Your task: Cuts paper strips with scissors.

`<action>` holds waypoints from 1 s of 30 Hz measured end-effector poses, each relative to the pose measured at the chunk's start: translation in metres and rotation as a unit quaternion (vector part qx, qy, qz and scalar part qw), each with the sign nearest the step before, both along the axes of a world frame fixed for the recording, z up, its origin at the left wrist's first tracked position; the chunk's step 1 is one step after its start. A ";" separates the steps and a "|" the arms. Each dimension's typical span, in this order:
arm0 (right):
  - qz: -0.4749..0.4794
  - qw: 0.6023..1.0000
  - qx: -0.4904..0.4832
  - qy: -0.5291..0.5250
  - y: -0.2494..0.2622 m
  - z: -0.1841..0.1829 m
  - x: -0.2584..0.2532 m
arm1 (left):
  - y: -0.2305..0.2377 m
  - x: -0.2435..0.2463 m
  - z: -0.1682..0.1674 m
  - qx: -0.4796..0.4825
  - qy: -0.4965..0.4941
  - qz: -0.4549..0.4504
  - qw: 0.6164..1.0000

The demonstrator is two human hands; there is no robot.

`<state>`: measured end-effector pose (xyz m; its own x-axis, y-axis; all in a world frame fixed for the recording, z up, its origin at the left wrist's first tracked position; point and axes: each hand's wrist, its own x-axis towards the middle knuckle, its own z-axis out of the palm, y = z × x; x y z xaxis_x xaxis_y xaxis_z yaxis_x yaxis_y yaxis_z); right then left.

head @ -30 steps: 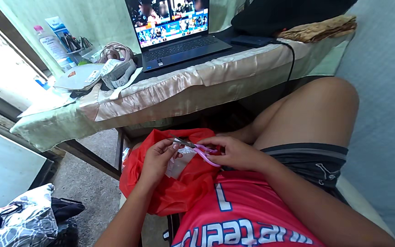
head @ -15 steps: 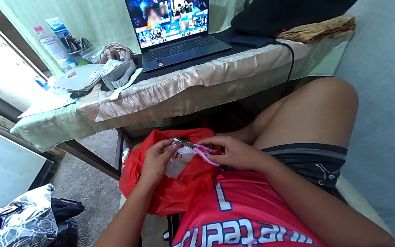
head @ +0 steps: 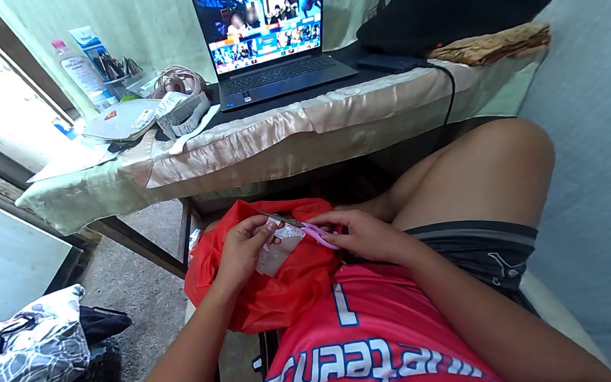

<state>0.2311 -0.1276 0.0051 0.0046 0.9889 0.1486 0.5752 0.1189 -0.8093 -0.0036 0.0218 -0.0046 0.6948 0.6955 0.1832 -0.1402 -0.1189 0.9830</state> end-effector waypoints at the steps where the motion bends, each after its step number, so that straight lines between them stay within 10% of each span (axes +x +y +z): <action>1: 0.004 1.000 -0.001 0.003 0.000 0.000 0.000 | 0.000 0.000 0.000 0.001 0.001 0.000 1.000; 30: 0.025 1.000 -0.004 0.005 -0.001 0.000 0.002 | 0.001 0.000 -0.002 0.004 0.001 -0.008 1.000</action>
<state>0.2329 -0.1284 0.0047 -0.0429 0.9890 0.1414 0.5599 0.1410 -0.8165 -0.0039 0.0229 -0.0061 0.7069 0.6821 0.1872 -0.1399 -0.1247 0.9823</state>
